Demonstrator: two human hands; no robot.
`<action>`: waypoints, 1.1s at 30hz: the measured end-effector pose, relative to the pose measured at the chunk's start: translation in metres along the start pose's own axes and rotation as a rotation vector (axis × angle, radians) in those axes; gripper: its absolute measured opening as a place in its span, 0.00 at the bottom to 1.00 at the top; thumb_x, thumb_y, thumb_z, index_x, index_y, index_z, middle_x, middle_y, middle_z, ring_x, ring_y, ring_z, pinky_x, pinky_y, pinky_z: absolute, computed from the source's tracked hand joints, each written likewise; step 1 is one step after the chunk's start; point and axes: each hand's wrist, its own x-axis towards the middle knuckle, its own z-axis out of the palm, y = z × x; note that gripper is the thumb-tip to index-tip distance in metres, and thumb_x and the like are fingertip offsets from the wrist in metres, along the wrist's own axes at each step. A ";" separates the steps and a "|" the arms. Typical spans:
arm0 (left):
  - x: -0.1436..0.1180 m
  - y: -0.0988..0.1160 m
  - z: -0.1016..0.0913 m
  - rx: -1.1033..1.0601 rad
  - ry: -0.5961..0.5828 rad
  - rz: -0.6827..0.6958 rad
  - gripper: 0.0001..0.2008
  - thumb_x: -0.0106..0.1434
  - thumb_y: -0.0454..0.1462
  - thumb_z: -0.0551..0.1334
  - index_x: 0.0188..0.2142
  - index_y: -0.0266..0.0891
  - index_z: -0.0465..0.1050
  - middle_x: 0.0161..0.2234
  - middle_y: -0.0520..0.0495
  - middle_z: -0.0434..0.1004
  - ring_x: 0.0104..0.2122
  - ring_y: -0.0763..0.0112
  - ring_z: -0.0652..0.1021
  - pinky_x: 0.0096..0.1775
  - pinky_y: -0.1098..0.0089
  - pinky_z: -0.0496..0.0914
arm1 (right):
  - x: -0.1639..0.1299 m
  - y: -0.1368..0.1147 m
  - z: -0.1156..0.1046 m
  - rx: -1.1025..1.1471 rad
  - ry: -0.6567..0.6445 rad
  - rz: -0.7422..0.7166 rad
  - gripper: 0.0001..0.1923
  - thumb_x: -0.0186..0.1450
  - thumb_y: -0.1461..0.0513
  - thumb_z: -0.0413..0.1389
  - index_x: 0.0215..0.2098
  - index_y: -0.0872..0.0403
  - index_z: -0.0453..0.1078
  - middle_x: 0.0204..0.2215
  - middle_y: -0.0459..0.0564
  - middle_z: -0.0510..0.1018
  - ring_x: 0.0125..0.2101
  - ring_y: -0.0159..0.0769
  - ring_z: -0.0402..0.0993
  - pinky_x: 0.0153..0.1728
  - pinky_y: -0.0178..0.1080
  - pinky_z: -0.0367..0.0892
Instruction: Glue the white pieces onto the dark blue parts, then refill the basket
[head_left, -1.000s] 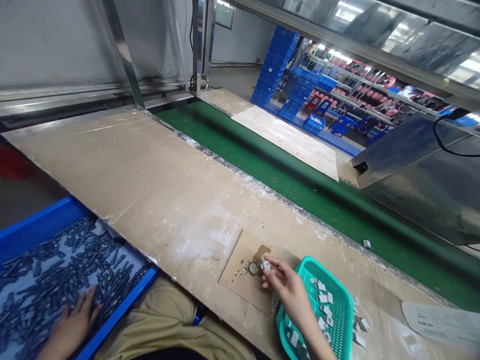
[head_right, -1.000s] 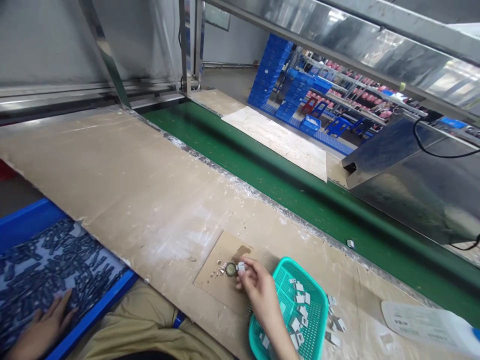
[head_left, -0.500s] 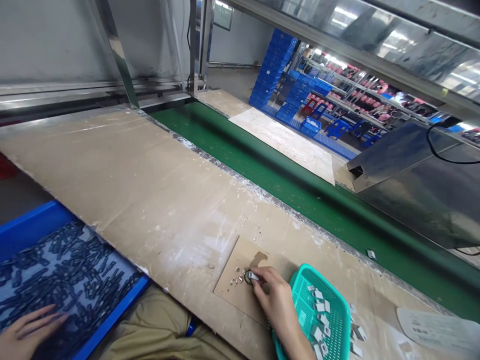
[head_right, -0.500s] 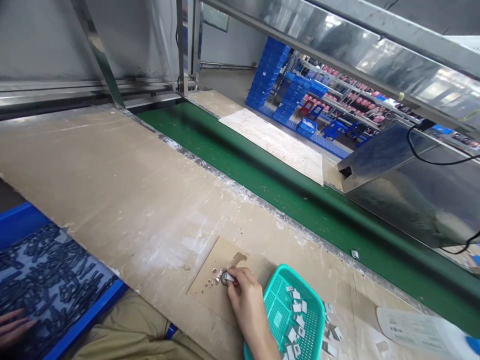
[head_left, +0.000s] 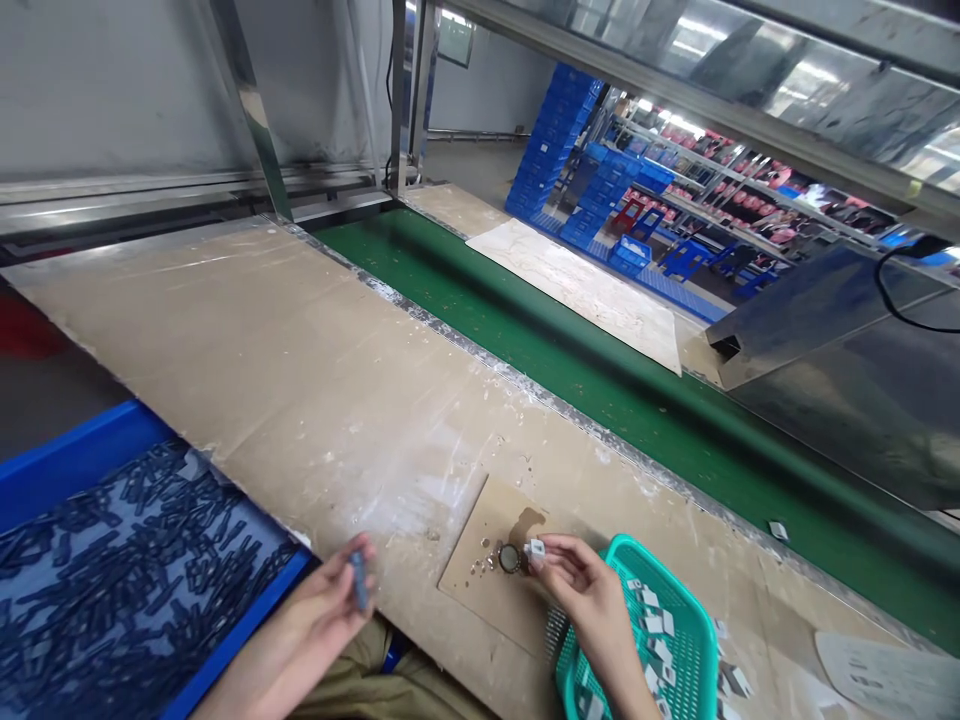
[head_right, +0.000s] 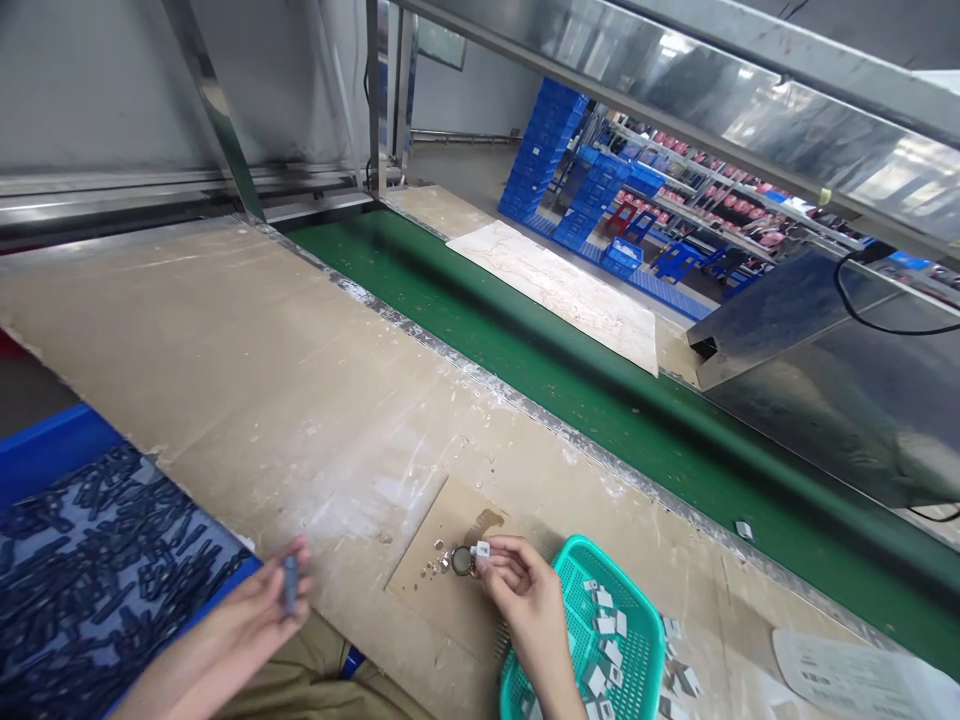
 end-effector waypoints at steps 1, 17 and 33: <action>0.000 -0.010 0.015 -0.008 0.012 -0.008 0.16 0.56 0.20 0.58 0.43 0.30 0.70 0.43 0.38 0.69 0.36 0.69 0.74 0.35 0.74 0.74 | -0.003 -0.004 0.000 0.035 -0.002 0.016 0.17 0.52 0.54 0.64 0.33 0.57 0.71 0.29 0.53 0.77 0.31 0.39 0.74 0.34 0.36 0.72; 0.011 -0.070 0.047 -0.002 -0.185 -0.225 0.21 0.41 0.31 0.75 0.37 0.37 0.75 0.32 0.47 0.73 0.34 0.72 0.72 0.33 0.77 0.67 | -0.050 -0.028 0.058 0.157 0.103 -0.073 0.13 0.52 0.56 0.65 0.30 0.55 0.71 0.27 0.52 0.77 0.29 0.39 0.75 0.30 0.35 0.72; 0.018 -0.058 0.051 0.929 -0.432 0.430 0.19 0.51 0.48 0.68 0.40 0.41 0.75 0.44 0.42 0.72 0.47 0.56 0.70 0.52 0.65 0.64 | -0.030 -0.022 0.046 0.029 -0.092 -0.095 0.13 0.56 0.56 0.62 0.33 0.57 0.72 0.30 0.54 0.78 0.32 0.41 0.75 0.34 0.38 0.72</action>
